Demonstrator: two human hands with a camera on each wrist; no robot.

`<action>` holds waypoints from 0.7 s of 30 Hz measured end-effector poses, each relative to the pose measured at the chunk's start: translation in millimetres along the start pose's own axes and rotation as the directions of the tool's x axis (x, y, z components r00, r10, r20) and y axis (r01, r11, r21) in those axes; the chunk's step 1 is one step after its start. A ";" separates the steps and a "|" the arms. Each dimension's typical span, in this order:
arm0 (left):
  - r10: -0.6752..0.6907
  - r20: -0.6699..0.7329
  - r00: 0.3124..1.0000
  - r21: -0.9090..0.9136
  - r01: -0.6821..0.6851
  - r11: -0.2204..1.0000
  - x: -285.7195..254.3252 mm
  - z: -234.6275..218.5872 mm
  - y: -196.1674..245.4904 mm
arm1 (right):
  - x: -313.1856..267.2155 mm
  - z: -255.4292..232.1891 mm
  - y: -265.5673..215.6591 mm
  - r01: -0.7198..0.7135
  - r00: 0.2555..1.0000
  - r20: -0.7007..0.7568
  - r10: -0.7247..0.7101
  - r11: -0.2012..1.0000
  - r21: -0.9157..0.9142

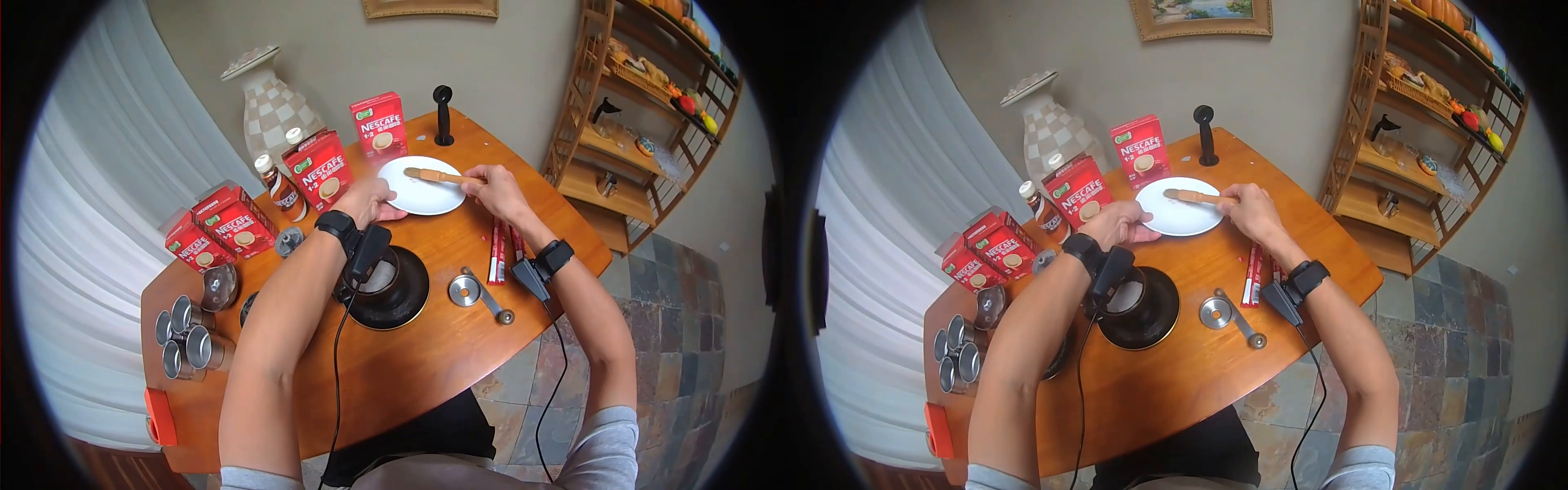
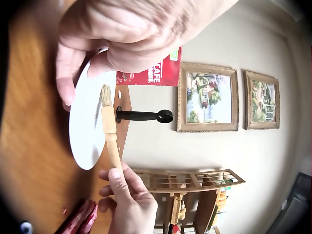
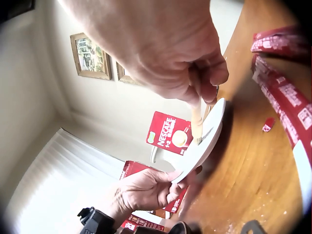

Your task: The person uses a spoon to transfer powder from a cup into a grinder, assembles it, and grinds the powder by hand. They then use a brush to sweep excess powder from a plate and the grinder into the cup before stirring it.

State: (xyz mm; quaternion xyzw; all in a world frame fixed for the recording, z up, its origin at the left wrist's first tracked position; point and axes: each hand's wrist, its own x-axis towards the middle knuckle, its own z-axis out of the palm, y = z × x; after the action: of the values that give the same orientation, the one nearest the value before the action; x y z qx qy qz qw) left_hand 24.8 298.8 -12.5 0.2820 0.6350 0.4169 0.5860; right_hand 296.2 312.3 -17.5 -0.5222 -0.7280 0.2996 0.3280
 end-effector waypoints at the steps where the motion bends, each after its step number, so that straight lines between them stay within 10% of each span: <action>1: -0.005 -0.004 1.000 0.004 0.005 1.000 1.3 -0.3 -1.1 | -0.7 2.2 1.7 0.011 1.000 0.000 -0.011 0.999 -0.035; 11: -0.071 -0.137 0.988 0.198 0.098 0.975 -42.3 2.6 20.8 | -3.5 12.2 6.9 0.029 0.999 0.029 -0.022 0.972 -0.234; 21: 0.344 0.061 0.937 -0.012 -0.344 0.939 -239.1 -27.9 13.1 | -33.5 -14.6 -7.0 0.184 0.954 -0.148 -0.261 0.897 -0.401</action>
State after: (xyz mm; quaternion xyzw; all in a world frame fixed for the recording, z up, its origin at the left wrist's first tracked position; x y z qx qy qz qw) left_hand 32.7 97.2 119.5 0.4013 0.5572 0.5043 0.5237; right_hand 311.8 279.7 -8.7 -0.5162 -0.7912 0.0585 0.3227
